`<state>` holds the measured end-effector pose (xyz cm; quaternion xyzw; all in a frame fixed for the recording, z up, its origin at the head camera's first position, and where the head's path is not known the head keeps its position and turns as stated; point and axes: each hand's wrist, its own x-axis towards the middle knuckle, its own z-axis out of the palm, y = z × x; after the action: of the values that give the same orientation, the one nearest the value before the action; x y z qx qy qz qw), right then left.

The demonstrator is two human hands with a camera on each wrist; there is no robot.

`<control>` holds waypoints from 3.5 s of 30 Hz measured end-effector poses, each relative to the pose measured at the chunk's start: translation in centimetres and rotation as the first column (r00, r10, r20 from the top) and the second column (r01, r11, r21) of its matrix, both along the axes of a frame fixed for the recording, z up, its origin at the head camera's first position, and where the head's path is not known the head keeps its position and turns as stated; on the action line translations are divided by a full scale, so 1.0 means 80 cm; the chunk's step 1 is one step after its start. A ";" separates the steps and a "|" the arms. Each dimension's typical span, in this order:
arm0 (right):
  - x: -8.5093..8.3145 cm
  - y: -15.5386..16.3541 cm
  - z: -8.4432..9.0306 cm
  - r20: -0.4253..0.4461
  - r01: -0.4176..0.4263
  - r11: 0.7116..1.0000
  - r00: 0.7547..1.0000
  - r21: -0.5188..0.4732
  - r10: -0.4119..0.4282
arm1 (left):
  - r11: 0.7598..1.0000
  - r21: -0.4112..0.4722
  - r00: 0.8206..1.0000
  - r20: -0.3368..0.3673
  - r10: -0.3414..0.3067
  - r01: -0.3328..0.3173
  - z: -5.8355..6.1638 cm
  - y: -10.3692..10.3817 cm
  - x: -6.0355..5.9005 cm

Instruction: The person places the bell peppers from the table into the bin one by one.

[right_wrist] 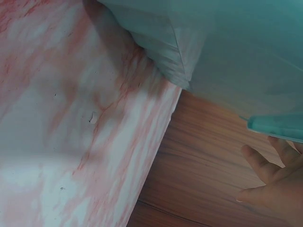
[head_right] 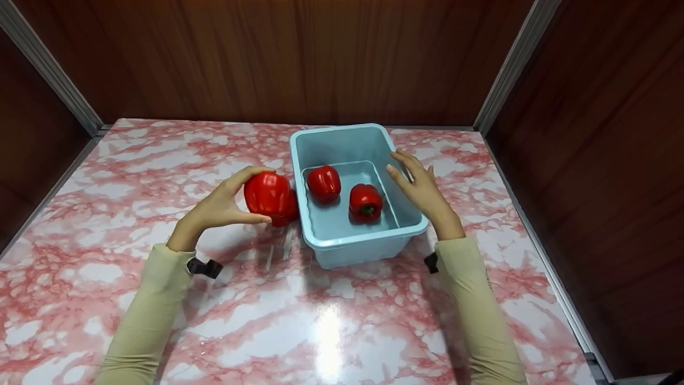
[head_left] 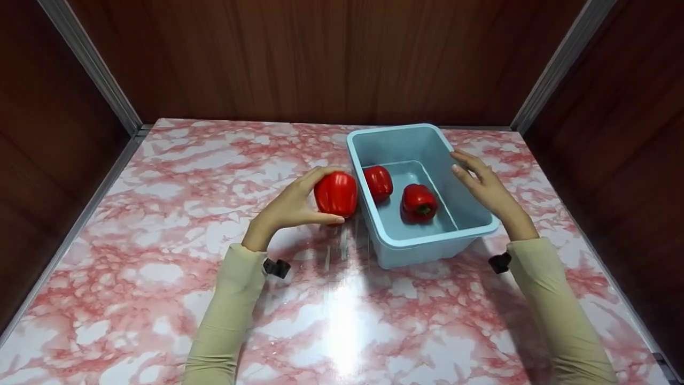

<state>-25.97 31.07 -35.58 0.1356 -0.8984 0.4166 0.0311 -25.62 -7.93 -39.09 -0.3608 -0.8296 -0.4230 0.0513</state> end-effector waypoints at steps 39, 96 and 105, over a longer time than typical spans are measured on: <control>-0.027 0.021 -0.029 0.003 0.002 1.000 1.000 0.019 -0.002 | 0.998 0.045 0.999 -0.030 -0.037 0.038 0.013 0.012 -0.002; -0.026 0.019 -0.028 -0.094 -0.014 0.996 0.995 0.084 0.022 | 0.994 0.083 0.997 -0.010 -0.077 0.077 0.024 0.041 -0.004; -0.028 0.021 -0.029 -0.080 -0.016 0.996 0.996 0.090 0.024 | 0.995 0.079 0.998 -0.001 -0.062 0.061 0.023 0.042 -0.005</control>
<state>-28.20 32.77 -37.93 0.1626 -0.9126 0.3706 0.0575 -26.02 -4.53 -37.28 -0.3835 -0.8009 -0.4570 0.0518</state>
